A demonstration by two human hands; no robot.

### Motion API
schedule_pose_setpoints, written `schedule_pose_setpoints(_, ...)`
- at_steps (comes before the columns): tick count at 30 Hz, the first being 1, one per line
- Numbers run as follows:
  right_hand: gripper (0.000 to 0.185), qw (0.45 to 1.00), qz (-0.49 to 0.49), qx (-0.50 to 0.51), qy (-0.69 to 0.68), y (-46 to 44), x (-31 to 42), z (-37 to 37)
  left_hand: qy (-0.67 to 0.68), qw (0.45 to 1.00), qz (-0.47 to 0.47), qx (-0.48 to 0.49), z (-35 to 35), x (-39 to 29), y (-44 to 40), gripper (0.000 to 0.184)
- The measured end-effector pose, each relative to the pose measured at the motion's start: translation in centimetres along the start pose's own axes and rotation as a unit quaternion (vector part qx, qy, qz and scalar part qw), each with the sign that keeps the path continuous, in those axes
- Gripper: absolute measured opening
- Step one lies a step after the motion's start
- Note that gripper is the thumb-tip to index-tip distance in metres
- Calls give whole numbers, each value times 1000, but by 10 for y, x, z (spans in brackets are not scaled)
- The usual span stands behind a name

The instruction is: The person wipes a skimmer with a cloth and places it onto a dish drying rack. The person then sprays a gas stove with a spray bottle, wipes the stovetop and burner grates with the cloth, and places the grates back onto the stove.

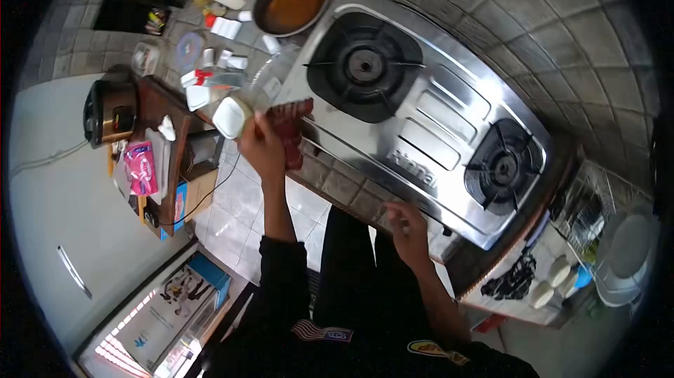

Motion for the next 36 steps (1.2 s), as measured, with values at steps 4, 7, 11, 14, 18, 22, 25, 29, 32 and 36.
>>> schedule_pose_setpoints(4,16,998,-63,-3,29,23,-64,-1,-23,994,21,109,-22,9,-27,16)
schedule_pose_setpoints(7,16,993,-42,9,114,39,-104,-13,-26,957,-92,274,-36,-11,-9,47)
schedule_pose_setpoints(11,19,994,-65,59,68,51,-117,-27,-26,958,-113,261,-49,11,-7,72)
schedule_pose_setpoints(14,21,989,-60,70,111,57,-124,-29,-40,961,-154,225,-55,13,-27,67)
schedule_pose_setpoints(18,22,976,-123,93,151,85,-183,-36,-7,952,-150,269,-76,5,-68,59)
schedule_pose_setpoints(22,23,969,-158,95,162,86,-196,-40,1,928,-197,317,-100,0,-100,57)
schedule_pose_setpoints(25,23,974,-152,50,157,86,-189,-44,-29,889,-223,399,-116,-5,-123,53)
schedule_pose_setpoints(29,23,968,-176,60,168,89,-207,-53,25,824,-253,507,-140,7,-147,50)
schedule_pose_setpoints(32,22,983,-98,-9,157,87,-200,-56,30,806,-266,527,-136,-5,-168,51)
schedule_pose_setpoints(36,19,978,-183,-13,100,84,-187,-53,79,790,-156,588,-151,-18,-184,53)
Point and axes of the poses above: each hand's wrist, its own y-axis away from the middle knuckle, its own z-axis out of the back of the hand, x = y × z, the point moved 6 cm from there along -y, towards the middle knuckle, and after that the axes turned 1 degree about x, right-handed, at the moved point
